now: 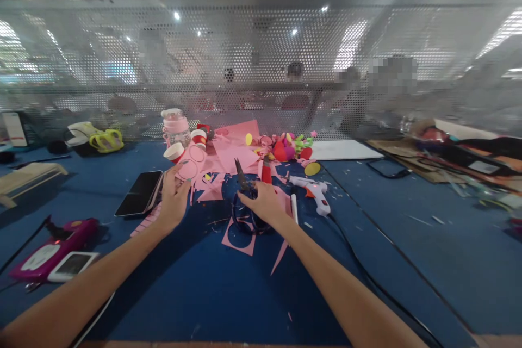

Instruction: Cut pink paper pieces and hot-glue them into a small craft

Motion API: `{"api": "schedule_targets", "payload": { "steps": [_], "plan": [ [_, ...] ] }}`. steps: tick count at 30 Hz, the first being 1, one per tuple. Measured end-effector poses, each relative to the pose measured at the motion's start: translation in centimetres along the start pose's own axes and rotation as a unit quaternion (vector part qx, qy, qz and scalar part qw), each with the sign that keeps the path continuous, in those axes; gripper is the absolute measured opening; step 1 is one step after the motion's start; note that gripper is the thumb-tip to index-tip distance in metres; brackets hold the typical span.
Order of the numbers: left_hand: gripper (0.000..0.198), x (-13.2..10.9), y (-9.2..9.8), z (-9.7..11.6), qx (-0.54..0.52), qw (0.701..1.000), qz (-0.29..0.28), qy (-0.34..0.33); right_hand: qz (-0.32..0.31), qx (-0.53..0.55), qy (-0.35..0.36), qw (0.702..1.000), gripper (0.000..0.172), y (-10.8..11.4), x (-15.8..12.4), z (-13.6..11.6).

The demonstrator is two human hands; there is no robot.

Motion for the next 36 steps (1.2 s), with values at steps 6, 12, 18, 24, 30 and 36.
{"api": "schedule_targets", "payload": {
  "steps": [6,12,18,24,30,36],
  "plan": [
    [0.032,-2.3,-3.6,0.1,-0.061,0.978,-0.182,0.086,0.018,-0.091,0.028,0.995,0.043,-0.6,0.4,1.9],
    [0.013,-4.7,-4.9,2.7,-0.015,0.967,-0.254,-0.019,-0.006,-0.121,-0.013,0.993,0.033,-0.2,0.5,2.2],
    [0.02,-5.1,-5.9,1.7,0.012,0.945,-0.325,0.034,0.136,-0.173,0.047,0.974,0.04,1.9,-0.3,-0.2],
    [0.019,-4.9,-5.9,1.2,-0.046,0.935,-0.343,0.082,0.191,-0.176,0.002,0.966,0.025,3.8,-0.4,0.2],
    [0.03,-2.2,-4.2,-0.3,-0.1,0.967,-0.209,0.104,-0.016,-0.142,-0.058,0.988,0.027,2.9,-0.1,0.8],
    [0.044,-4.3,-7.2,-1.7,-0.259,0.844,-0.363,0.297,-0.131,-0.201,-0.089,0.967,0.046,0.8,-1.7,-1.2]
  ]
}}
Point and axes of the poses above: each hand's wrist, its own x-axis towards the middle knuckle, its own y-axis out of the back of the hand, z = x × y, the point moved 8 cm from there along x, towards the middle knuckle, and after that the axes turned 10 degrees about y, right-handed, at the moved point
